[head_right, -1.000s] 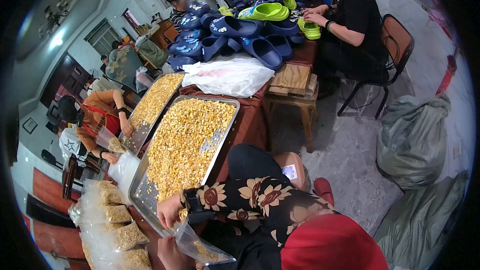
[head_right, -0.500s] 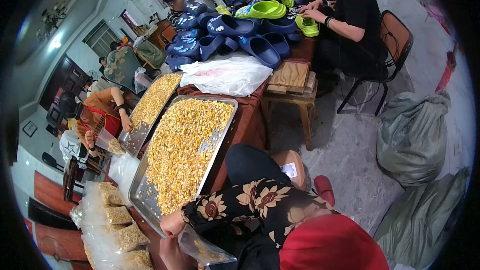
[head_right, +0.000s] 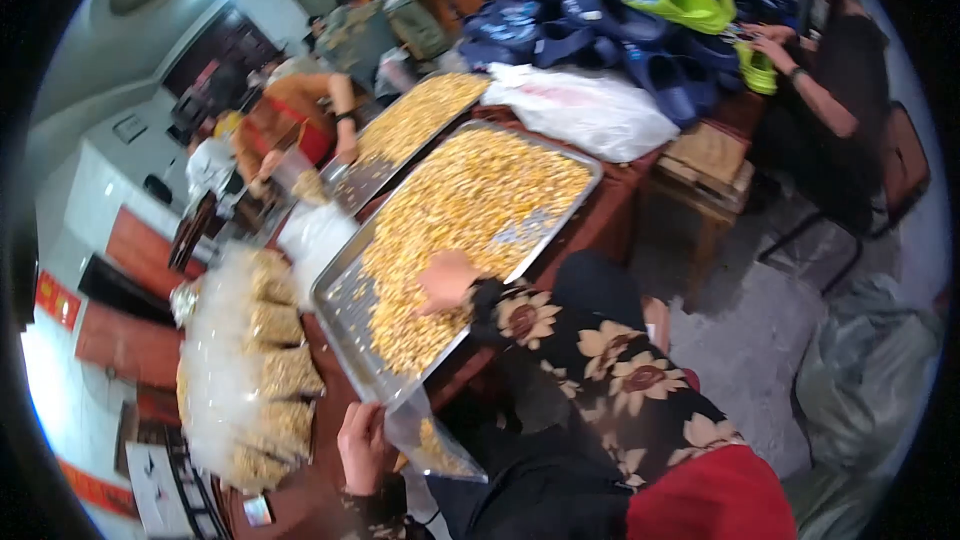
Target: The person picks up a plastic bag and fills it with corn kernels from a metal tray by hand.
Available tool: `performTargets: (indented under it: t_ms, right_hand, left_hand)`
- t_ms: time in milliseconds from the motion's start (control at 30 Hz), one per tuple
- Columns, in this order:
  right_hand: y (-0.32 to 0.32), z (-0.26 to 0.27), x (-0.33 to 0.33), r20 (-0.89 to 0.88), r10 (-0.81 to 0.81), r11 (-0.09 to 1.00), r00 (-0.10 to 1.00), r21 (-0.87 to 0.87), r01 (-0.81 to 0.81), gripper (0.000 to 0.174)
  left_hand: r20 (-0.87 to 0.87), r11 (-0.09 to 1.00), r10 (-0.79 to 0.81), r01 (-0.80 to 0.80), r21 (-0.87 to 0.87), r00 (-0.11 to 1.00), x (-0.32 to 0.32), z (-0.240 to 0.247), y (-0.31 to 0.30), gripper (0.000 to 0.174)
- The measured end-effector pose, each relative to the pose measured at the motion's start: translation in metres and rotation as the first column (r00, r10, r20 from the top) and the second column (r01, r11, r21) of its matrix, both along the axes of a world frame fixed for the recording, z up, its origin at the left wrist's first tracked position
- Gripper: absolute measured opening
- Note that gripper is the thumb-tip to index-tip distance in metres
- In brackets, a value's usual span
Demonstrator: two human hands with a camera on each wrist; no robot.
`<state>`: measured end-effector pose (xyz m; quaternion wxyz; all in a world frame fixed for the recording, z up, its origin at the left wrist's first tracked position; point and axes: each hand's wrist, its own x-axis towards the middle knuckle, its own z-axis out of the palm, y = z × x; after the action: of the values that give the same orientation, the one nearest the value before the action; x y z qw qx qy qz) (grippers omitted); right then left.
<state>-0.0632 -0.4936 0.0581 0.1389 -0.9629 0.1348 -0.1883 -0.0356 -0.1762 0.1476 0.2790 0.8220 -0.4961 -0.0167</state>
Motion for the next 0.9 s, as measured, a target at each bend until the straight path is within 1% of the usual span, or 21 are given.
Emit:
performTargets:
  t_ms: [33, 67, 133, 167, 200, 233, 267, 300, 333, 367, 400, 467, 500, 533, 600, 633, 667, 733, 800, 867, 900]
  right_hand:
    - [0.001, 0.01, -0.008, -0.138, 0.018, 0.998, 0.99, 0.065, -0.009, 0.058]
    - [0.006, 0.022, -0.015, -0.165, 0.04, 0.996, 0.985, 0.088, -0.025, 0.056]
    - [0.015, 0.016, -0.016, -0.104, 0.072, 0.995, 0.992, 0.069, -0.065, 0.046]
    - [0.018, 0.015, -0.016, -0.105, 0.086, 0.994, 0.991, 0.072, -0.078, 0.046]
    - [0.021, 0.014, -0.017, -0.066, 0.084, 0.992, 0.994, 0.102, -0.077, 0.038]
    - [0.024, 0.014, -0.018, -0.028, 0.081, 0.989, 0.996, 0.13, -0.077, 0.029]
    - [0.022, 0.006, -0.014, -0.025, 0.094, 0.988, 0.995, 0.128, -0.09, 0.029]
    - [0.017, -0.004, -0.007, 0.037, 0.077, 0.986, 0.996, 0.147, -0.082, 0.024]
    - [0.014, -0.01, -0.002, 0.1, 0.061, 0.983, 0.993, 0.168, -0.077, 0.02]
    - [0.014, -0.003, -0.005, 0.166, 0.07, 0.981, 0.984, 0.165, -0.097, 0.018]
    - [0.013, -0.002, -0.003, 0.174, 0.087, 0.98, 0.981, 0.16, -0.115, 0.018]
    - [0.008, -0.004, 0.0, 0.242, -0.01, 0.929, 0.97, 0.362, -0.081, 0.018]
    - [0.004, -0.008, 0.003, 0.312, -0.045, 0.872, 0.949, 0.475, -0.115, 0.016]
    - [0.004, -0.005, 0.005, 0.307, -0.034, 0.872, 0.951, 0.474, -0.122, 0.016]
    - [0.001, 0.004, 0.003, 0.234, -0.043, 0.803, 0.971, 0.586, -0.105, 0.016]
    - [0.003, 0.009, 0.004, 0.178, -0.02, 0.515, 0.984, 0.845, -0.142, 0.016]
    - [0.008, 0.017, 0.004, 0.198, 0.053, 0.294, 0.979, 0.933, -0.205, 0.015]
    - [0.025, 0.036, 0.005, 0.239, 0.101, 0.084, 0.966, 0.965, -0.248, 0.015]
    - [0.041, 0.045, 0.007, 0.267, 0.18, -0.106, 0.947, 0.962, -0.252, 0.017]
    - [0.06, 0.056, 0.006, 0.267, 0.211, -0.134, 0.941, 0.961, -0.242, 0.019]
    - [0.068, 0.058, 0.007, 0.285, 0.29, -0.107, 0.913, 0.958, -0.265, 0.02]
  left_hand:
    - [0.006, 1.0, 0.01, -0.01, 0.005, 1.0, 0.003, -0.001, 0.001, 0.022]
    - [0.006, 0.999, 0.043, -0.043, 0.009, 0.999, 0.007, -0.002, 0.004, 0.022]
    - [0.013, 0.999, 0.035, -0.034, -0.019, 0.999, 0.014, -0.001, 0.006, 0.024]
    - [0.035, 0.999, 0.042, -0.041, -0.032, 0.998, 0.013, 0.006, 0.003, 0.027]
    - [0.033, 0.998, 0.054, -0.053, -0.029, 0.998, 0.013, 0.008, 0.004, 0.027]
    - [-0.012, 0.996, 0.081, -0.082, -0.047, 0.997, 0.014, 0.008, 0.004, 0.027]
    - [-0.053, 0.991, 0.109, -0.112, -0.069, 0.993, 0.016, 0.009, 0.006, 0.027]
    - [0.011, 0.994, 0.037, -0.035, -0.099, 0.999, 0.014, 0.008, 0.006, 0.03]
    - [0.062, 0.999, 0.027, -0.024, -0.041, 0.998, 0.016, 0.005, 0.008, 0.025]
    - [0.044, 0.999, 0.045, -0.044, -0.028, 0.998, 0.014, 0.004, 0.007, 0.021]
    - [0.024, 0.998, 0.062, -0.062, -0.015, 0.998, 0.011, 0.003, 0.005, 0.017]
    - [0.01, 0.999, 0.047, -0.047, 0.019, 0.999, 0.009, 0.003, 0.003, 0.014]
    - [0.013, 0.999, 0.024, -0.024, -0.042, 1.0, 0.004, 0.004, 0.0, 0.012]
    - [0.014, 0.995, 0.001, 0.0, -0.101, 1.0, 0.001, 0.005, -0.003, 0.01]
    - [0.027, 0.996, -0.009, 0.012, -0.084, 1.0, -0.001, 0.006, -0.005, 0.01]
    - [0.045, 0.998, -0.028, 0.031, -0.06, 0.999, -0.003, 0.006, -0.004, 0.011]
    - [0.051, 0.996, -0.043, 0.048, -0.082, 0.998, -0.002, 0.002, -0.004, 0.01]
    - [0.028, 0.994, -0.052, 0.055, -0.091, 0.998, -0.003, 0.002, -0.005, 0.01]
    - [0.006, 0.995, -0.049, 0.049, -0.084, 0.999, -0.005, 0.004, -0.006, 0.009]
    - [-0.004, 0.997, -0.033, 0.033, -0.063, 0.999, -0.006, 0.003, -0.007, 0.009]
    - [-0.002, 0.998, -0.032, 0.032, -0.06, 0.999, -0.007, 0.003, -0.008, 0.009]
